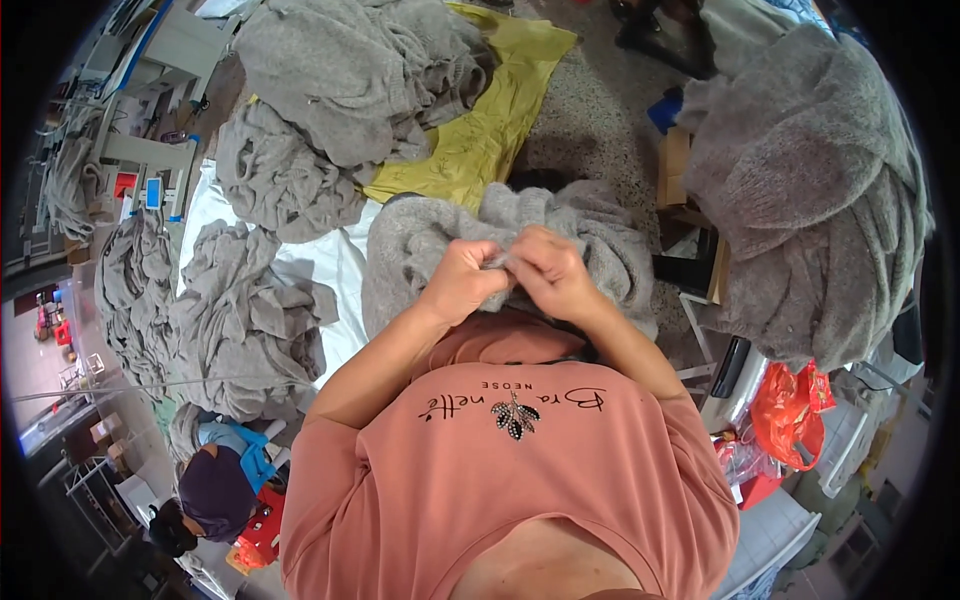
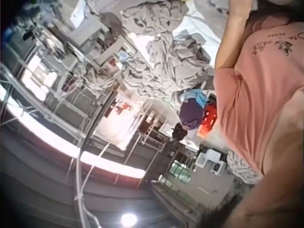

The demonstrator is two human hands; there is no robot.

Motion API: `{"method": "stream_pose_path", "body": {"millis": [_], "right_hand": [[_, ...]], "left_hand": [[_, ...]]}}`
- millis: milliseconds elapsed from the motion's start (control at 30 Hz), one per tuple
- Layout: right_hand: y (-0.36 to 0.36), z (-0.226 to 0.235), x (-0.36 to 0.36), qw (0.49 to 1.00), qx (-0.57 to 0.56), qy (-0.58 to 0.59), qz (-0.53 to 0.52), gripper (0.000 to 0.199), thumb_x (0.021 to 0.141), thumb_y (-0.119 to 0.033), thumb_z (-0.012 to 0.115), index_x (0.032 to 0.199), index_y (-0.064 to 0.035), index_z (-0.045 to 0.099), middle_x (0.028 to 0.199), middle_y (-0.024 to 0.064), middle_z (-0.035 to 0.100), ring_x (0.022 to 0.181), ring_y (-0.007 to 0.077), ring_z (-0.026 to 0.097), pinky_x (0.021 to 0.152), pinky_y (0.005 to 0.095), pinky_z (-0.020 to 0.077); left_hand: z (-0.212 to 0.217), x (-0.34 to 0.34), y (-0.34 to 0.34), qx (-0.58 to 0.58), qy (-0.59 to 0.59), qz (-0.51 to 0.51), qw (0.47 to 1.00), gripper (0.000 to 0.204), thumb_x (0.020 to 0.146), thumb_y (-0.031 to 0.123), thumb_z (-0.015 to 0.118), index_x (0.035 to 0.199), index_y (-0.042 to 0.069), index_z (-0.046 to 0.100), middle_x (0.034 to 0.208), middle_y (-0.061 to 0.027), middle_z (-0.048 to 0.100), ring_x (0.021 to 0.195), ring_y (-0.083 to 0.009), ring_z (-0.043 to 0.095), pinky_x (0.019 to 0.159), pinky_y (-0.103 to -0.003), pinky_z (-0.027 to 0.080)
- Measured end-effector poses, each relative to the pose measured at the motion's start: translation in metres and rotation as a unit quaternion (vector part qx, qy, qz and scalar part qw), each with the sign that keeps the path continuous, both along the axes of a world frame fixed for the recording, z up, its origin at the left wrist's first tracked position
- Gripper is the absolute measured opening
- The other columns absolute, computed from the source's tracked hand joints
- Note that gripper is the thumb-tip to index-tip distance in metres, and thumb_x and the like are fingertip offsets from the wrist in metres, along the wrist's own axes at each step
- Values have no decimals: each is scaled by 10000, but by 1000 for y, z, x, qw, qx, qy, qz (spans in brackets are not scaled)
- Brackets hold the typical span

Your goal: Trim loose threads and inspect grey sweaters on the factory floor.

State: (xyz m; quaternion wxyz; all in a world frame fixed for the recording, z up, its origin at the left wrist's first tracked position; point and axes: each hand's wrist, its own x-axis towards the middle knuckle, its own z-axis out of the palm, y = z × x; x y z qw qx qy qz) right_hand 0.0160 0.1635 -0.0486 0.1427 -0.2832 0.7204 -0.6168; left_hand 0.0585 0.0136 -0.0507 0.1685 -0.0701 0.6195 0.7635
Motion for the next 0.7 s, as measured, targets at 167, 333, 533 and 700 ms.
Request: {"method": "stream_pose_path", "body": {"millis": [167, 333, 533, 700], "right_hand": [[-5, -20, -11, 999, 2, 17, -36, 103, 698, -61, 576, 769, 3, 538, 703, 117, 511, 648, 241, 504, 591, 313, 405], [38, -48, -20, 984, 169, -56, 25, 203, 716, -55, 570, 902, 22, 550, 759, 118, 569, 703, 150, 531, 652, 266, 418], [40, -3, -21, 979, 87, 106, -151, 233, 675, 46, 514, 899, 7, 568, 760, 107, 572, 694, 184, 549, 611, 263, 432], [23, 61, -3, 917, -3, 396, 42, 323, 569, 79, 497, 877, 6, 565, 733, 120, 566, 468, 185, 505, 389, 265, 396]], "left_hand": [[3, -1, -13, 136, -134, 66, 979, 120, 687, -20, 570, 803, -45, 587, 733, -51, 594, 617, -81, 529, 552, -204, 416], [21, -13, -41, 193, -50, 203, 959, 148, 718, -47, 532, 853, -32, 589, 788, -71, 610, 674, -108, 559, 621, -225, 447], [21, -15, -48, 145, 17, 203, 968, 154, 700, -55, 549, 843, -16, 591, 784, -40, 603, 697, -90, 545, 659, -213, 425], [41, -23, -25, 60, 72, 146, 985, 67, 705, -27, 574, 767, -3, 581, 675, 17, 541, 613, -44, 470, 560, -177, 373]]}}
